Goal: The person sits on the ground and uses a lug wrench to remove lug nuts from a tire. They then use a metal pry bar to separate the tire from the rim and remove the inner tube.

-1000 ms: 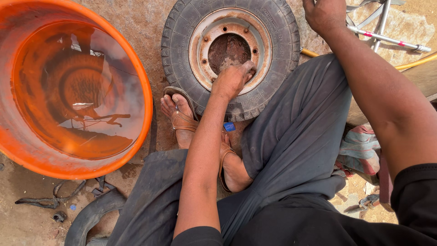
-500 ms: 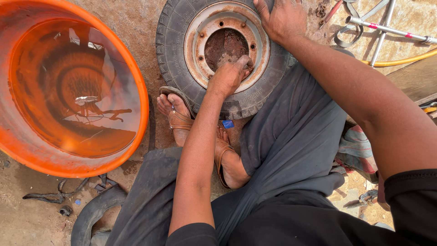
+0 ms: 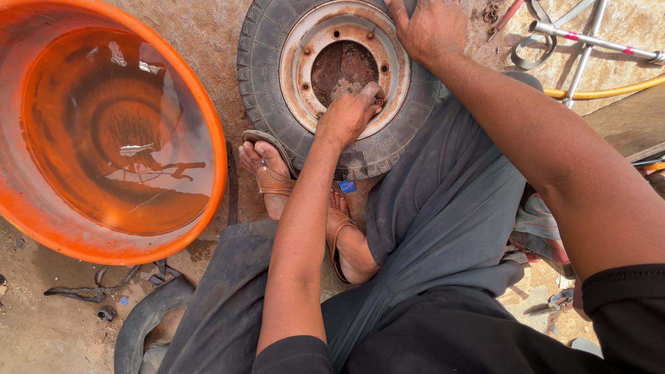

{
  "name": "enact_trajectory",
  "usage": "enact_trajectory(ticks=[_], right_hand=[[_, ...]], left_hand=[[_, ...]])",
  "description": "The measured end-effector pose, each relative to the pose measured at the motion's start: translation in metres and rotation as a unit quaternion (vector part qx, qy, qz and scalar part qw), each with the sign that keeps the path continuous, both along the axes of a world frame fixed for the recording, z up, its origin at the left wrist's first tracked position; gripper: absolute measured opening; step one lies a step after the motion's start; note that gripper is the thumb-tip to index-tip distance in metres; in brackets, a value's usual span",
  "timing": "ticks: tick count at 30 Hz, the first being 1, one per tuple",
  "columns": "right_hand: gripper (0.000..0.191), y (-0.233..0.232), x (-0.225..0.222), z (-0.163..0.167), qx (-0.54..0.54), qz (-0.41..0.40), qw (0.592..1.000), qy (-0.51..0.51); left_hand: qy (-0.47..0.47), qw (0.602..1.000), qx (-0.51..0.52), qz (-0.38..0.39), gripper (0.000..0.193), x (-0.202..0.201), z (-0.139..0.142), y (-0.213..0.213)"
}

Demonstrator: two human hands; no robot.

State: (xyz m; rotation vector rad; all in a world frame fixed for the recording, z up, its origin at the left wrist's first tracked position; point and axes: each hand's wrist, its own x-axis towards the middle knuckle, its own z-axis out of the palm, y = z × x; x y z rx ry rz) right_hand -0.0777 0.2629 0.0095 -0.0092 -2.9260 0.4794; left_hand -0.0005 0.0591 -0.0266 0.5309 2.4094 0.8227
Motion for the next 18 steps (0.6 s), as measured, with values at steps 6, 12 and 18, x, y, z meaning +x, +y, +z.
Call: enact_trajectory(ticks=[6, 12, 18], right_hand=[[0.061, -0.003, -0.001, 0.001, 0.000, -0.005, 1.000, -0.004], [0.064, -0.003, -0.001, 0.002, 0.003, -0.019, 0.999, -0.048], [0.063, -0.004, -0.001, 0.002, 0.034, -0.003, 0.999, 0.005]], left_hand=[[-0.010, 1.000, 0.010, 0.010, 0.029, 0.000, 0.011, 0.002], [-0.019, 1.000, 0.010, 0.007, 0.029, 0.000, 0.013, 0.002], [-0.006, 1.000, 0.025, 0.007, 0.033, 0.000, 0.012, 0.002]])
